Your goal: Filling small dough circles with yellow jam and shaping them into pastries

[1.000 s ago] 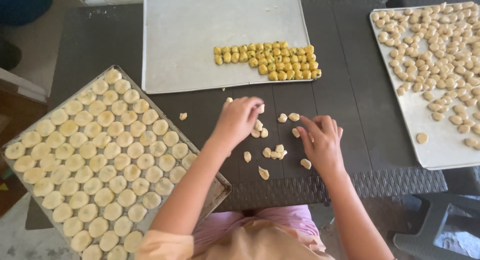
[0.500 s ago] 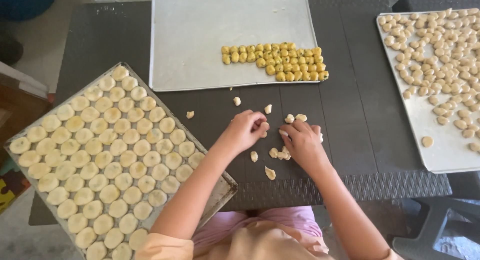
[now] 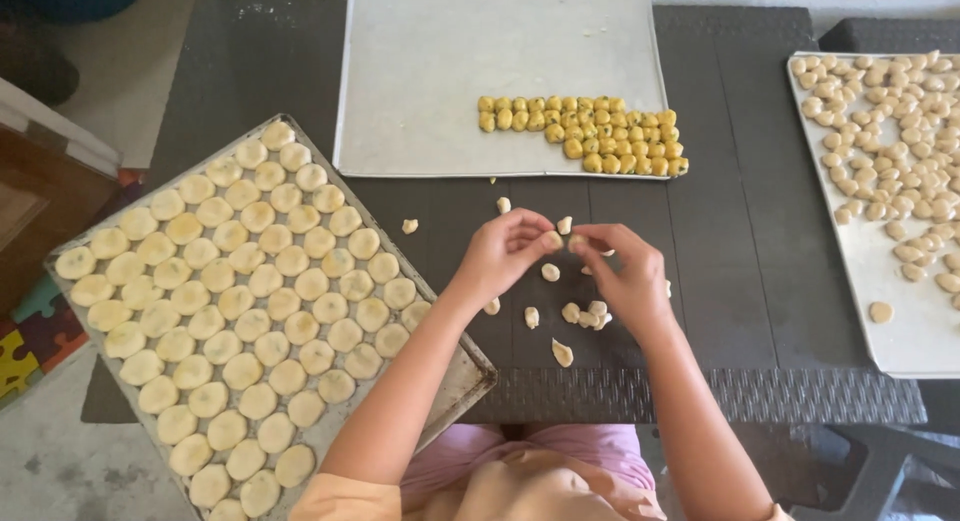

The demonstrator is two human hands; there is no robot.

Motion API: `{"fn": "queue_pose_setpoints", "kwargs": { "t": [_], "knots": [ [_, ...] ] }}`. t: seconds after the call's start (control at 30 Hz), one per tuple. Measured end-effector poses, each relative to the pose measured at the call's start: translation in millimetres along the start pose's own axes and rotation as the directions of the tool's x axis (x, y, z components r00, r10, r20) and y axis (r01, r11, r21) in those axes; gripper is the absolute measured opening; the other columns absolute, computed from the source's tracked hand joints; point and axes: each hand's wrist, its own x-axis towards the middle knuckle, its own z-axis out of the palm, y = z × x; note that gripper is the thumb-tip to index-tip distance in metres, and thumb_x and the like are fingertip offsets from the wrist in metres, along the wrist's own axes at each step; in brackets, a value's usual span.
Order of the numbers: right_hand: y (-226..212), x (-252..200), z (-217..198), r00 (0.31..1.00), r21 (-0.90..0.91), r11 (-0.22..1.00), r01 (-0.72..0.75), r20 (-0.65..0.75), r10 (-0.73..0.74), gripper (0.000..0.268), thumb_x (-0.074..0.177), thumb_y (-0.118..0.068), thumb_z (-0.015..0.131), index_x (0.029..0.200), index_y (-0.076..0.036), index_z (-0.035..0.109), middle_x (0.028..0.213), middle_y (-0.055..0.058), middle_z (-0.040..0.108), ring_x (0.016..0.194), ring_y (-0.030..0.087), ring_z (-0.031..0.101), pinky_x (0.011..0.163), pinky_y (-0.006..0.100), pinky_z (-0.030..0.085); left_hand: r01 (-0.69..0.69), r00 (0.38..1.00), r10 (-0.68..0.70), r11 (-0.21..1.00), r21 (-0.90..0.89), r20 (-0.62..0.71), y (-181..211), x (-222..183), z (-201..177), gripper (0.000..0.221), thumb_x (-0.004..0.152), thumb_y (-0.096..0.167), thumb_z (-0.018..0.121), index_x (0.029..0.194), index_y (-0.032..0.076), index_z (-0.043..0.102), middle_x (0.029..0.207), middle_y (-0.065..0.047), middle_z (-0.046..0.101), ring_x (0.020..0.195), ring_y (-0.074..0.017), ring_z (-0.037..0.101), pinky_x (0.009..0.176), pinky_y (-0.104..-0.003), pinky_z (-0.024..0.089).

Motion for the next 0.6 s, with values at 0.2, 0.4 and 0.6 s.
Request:
{"fn": "queue_pose_setpoints", "kwargs": {
  "t": [0.2, 0.4, 0.6],
  "knots": [
    [27, 7, 24, 0.988, -0.113, 0.993, -0.027, 0.148, 0.043, 0.011, 0.082, -0.023, 0.072, 0.092, -0.019, 0.07, 0.073, -0.002, 0.071, 0.08, 0.018, 0.07, 0.079, 0.03, 0.05, -0.111, 0.984, 0.168, 0.822, 0.558, -0.051, -30, -2, -19, 0.011, 0.08, 0.005, 0.067, 0.091, 0.007, 0.07, 0.086, -0.013, 0.063, 0.077, -0.0253, 0.069, 0.064, -0.029, 0.06],
    [42, 5, 19, 0.978, -0.367, 0.91, 0.192, 0.149, -0.146, 0.019, 0.082, -0.025, 0.07, 0.101, -0.022, 0.071, 0.095, -0.003, 0.056, 0.091, 0.019, 0.058, 0.076, 0.032, 0.041, -0.295, 0.929, 0.314, 0.31, 0.904, 0.196, -29, -18, -18, 0.011, 0.084, 0.02, 0.065, 0.091, 0.014, 0.072, 0.084, -0.002, 0.057, 0.078, -0.0188, 0.062, 0.067, -0.031, 0.05],
    [11, -46, -41, 0.981, -0.278, 0.957, 0.08, 0.194, -0.026, 0.006, 0.083, -0.015, 0.068, 0.086, -0.017, 0.073, 0.072, 0.002, 0.062, 0.074, 0.026, 0.064, 0.071, 0.034, 0.046, -0.449, 0.882, 0.349, 0.413, 0.792, 0.318, -15, -37, 10, 0.017, 0.084, 0.021, 0.061, 0.098, 0.013, 0.066, 0.084, -0.005, 0.061, 0.08, -0.0261, 0.063, 0.068, -0.037, 0.05]
  ]
}}
